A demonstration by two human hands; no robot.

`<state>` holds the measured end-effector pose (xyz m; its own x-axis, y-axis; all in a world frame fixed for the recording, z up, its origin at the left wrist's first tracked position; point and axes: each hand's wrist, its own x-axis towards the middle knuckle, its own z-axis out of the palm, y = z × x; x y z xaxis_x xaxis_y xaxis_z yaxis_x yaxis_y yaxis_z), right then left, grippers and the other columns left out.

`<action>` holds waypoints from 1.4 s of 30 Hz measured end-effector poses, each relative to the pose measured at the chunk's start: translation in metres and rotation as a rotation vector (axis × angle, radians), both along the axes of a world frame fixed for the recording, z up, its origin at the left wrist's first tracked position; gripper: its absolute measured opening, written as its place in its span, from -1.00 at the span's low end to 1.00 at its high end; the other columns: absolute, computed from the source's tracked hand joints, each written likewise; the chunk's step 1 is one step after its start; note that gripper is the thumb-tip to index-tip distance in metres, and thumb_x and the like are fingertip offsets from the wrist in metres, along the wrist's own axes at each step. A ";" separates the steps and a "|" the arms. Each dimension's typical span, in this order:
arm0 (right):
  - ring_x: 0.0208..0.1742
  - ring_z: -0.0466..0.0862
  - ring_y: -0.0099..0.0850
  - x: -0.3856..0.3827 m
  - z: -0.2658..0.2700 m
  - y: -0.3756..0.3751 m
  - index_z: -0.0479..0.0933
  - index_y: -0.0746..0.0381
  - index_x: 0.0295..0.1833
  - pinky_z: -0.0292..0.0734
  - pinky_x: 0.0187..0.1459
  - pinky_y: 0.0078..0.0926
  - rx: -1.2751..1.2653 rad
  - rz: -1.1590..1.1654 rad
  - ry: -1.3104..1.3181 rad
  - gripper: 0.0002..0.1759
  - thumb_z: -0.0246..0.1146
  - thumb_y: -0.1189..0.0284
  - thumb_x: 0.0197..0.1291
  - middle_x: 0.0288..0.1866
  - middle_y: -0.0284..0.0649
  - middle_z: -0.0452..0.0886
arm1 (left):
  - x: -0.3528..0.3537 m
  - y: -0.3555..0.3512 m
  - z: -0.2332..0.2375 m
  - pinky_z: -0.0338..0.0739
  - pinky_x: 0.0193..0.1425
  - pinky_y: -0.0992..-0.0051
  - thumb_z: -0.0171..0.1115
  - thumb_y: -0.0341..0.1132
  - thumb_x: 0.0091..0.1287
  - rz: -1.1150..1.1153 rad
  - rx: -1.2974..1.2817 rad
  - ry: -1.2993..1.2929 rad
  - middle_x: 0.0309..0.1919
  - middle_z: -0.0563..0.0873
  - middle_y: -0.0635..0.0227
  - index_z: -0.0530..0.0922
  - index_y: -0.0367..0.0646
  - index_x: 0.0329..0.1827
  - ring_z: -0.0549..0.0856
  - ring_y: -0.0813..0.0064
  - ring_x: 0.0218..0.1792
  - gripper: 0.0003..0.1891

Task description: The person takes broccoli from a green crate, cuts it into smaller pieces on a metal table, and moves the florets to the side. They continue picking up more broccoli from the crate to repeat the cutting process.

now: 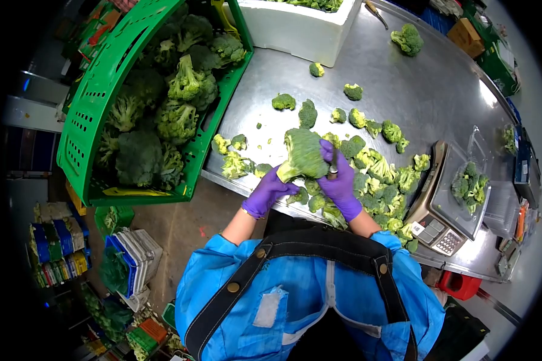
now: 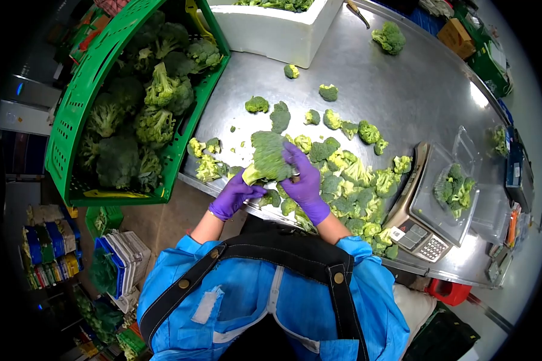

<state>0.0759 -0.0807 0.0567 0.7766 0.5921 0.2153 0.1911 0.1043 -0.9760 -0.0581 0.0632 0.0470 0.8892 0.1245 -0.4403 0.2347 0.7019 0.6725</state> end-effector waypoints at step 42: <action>-0.45 0.59 -0.11 -0.004 -0.061 0.005 0.54 0.20 -0.23 0.46 -0.42 -0.20 -0.629 0.236 -0.460 -0.67 0.06 0.16 0.23 -0.53 -0.07 0.56 | 0.009 0.017 -0.038 0.61 -0.04 0.49 0.16 -0.37 0.27 0.186 0.104 0.198 -0.02 0.57 0.20 0.37 -0.41 0.14 0.61 0.43 -0.08 -0.58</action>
